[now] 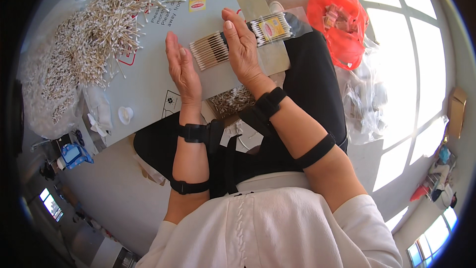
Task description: Packaging and labeling cotton swabs into plastic bags at a workshop table.
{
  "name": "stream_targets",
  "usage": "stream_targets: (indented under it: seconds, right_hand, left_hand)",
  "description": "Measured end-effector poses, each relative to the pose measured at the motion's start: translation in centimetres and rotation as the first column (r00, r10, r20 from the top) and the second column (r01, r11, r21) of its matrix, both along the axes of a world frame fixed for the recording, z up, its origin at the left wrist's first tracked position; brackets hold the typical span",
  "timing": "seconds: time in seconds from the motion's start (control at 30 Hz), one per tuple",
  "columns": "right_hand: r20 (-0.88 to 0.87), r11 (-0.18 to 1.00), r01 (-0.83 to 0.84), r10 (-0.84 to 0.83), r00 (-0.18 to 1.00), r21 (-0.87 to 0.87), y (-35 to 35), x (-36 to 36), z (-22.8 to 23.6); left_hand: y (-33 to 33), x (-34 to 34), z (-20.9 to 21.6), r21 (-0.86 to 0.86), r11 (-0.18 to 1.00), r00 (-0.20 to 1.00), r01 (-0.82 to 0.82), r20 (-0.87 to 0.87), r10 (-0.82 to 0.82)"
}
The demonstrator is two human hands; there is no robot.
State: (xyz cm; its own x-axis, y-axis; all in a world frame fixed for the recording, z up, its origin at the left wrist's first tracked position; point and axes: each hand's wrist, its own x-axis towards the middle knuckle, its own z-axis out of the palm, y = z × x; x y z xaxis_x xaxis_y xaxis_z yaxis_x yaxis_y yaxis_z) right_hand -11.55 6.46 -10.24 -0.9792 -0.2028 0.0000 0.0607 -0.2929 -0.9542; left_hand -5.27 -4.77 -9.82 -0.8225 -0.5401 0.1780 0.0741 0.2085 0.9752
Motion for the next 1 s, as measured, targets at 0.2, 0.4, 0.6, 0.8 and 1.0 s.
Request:
stream_targets:
  seconds: [0.2, 0.4, 0.6, 0.8, 1.0]
  right_hand:
    - [-0.108, 0.998, -0.004, 0.011, 0.994, 0.069, -1.9, 0.2, -1.0]
    - [0.023, 0.999, -0.031, 0.03, 0.999, 0.033, 0.8, -1.1, 0.2]
    - [0.137, 0.979, -0.095, 0.07, 0.988, 0.181, 3.8, 0.0, 0.6]
    - [-0.335, 0.774, -0.026, 0.304, 0.892, 0.633, 4.2, 1.1, 1.2]
    - [-0.41, 0.688, 0.052, 0.368, 0.834, 0.724, 4.2, 1.4, 0.7]
  left_hand:
    - [0.7, -0.5, 0.3, 0.162, 0.987, 0.999, 0.013, -0.037, -0.007]
    - [-2.5, 1.8, 0.0, 0.22, 0.975, 0.997, -0.028, -0.061, 0.042]
    - [-1.9, 3.4, 2.0, -0.767, 0.563, 0.94, 0.307, 0.339, -0.052]
    - [-0.6, 3.5, 0.9, -0.769, 0.457, 0.876, 0.447, 0.48, -0.049]
    - [-0.4, 3.3, 0.7, -0.769, 0.457, 0.874, 0.446, 0.485, -0.037]
